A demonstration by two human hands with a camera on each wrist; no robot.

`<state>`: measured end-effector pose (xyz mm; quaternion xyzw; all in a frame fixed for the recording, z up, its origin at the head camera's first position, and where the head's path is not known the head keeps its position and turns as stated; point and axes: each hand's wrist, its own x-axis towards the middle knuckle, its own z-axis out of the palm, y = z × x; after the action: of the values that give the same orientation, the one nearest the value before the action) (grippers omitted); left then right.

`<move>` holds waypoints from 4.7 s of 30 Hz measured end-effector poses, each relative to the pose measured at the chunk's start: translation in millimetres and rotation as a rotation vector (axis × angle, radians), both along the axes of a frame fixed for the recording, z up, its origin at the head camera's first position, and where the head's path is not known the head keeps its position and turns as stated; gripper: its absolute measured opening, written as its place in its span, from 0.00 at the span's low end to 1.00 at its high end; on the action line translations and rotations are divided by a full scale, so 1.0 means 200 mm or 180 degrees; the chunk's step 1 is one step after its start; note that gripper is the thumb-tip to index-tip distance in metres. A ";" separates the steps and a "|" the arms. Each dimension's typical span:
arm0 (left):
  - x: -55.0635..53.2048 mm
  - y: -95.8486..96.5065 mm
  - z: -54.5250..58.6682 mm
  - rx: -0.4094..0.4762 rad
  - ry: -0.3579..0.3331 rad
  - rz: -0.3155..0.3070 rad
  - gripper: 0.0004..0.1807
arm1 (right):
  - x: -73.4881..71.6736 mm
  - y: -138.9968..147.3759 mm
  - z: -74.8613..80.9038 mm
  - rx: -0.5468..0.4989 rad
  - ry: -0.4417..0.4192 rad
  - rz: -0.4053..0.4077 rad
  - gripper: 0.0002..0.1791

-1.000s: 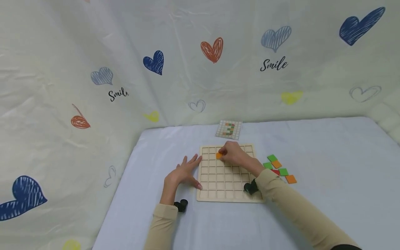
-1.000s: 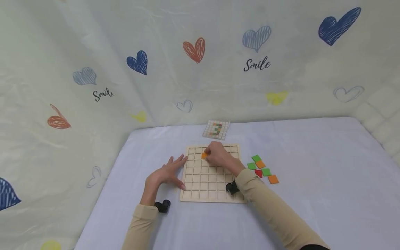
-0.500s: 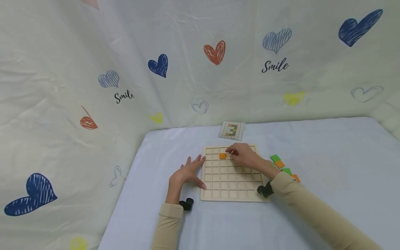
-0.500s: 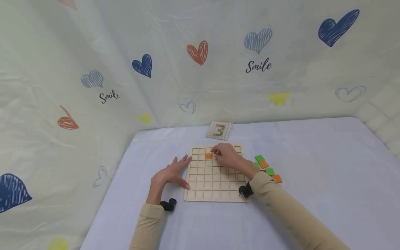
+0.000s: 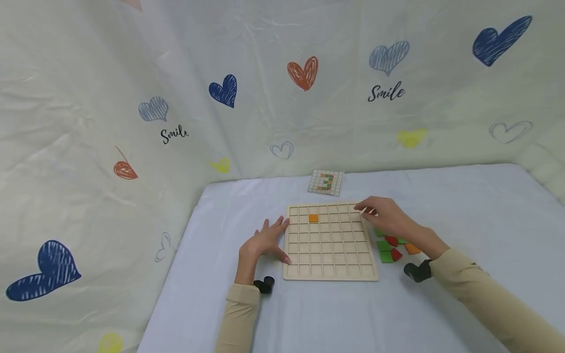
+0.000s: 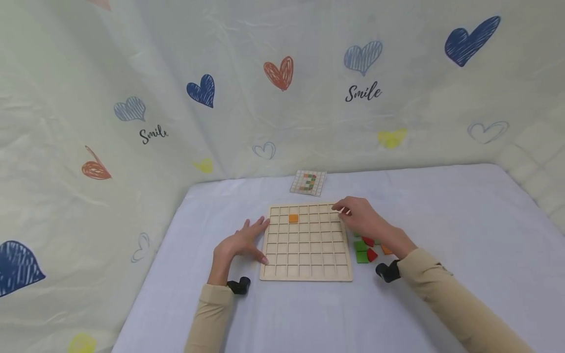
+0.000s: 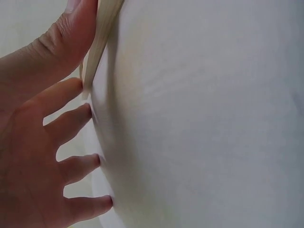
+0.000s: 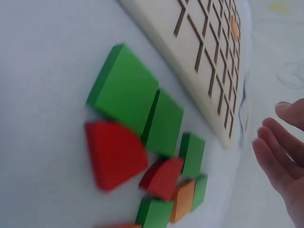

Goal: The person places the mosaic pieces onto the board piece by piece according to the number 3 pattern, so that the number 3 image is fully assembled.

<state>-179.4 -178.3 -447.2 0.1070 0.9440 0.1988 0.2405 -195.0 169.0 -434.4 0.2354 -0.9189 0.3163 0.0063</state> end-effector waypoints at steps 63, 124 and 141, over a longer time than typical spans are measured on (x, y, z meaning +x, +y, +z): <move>-0.01 0.02 -0.01 0.0034 0.0044 0.0048 0.66 | -0.03 0.28 -0.14 0.0303 -0.0481 -0.0469 0.14; -0.02 0.00 -0.02 0.0191 -0.0011 0.0014 0.66 | -0.28 -0.31 -0.14 0.0066 -0.0688 0.0175 0.17; -0.02 0.00 -0.01 0.0154 -0.0039 0.0038 0.67 | -0.29 -0.41 -0.18 0.0243 -0.0216 0.0490 0.12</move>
<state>-183.1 -179.1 -449.8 0.1059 0.9381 0.2237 0.2424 -253.8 87.7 -469.6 0.2946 -0.9092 0.2885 -0.0581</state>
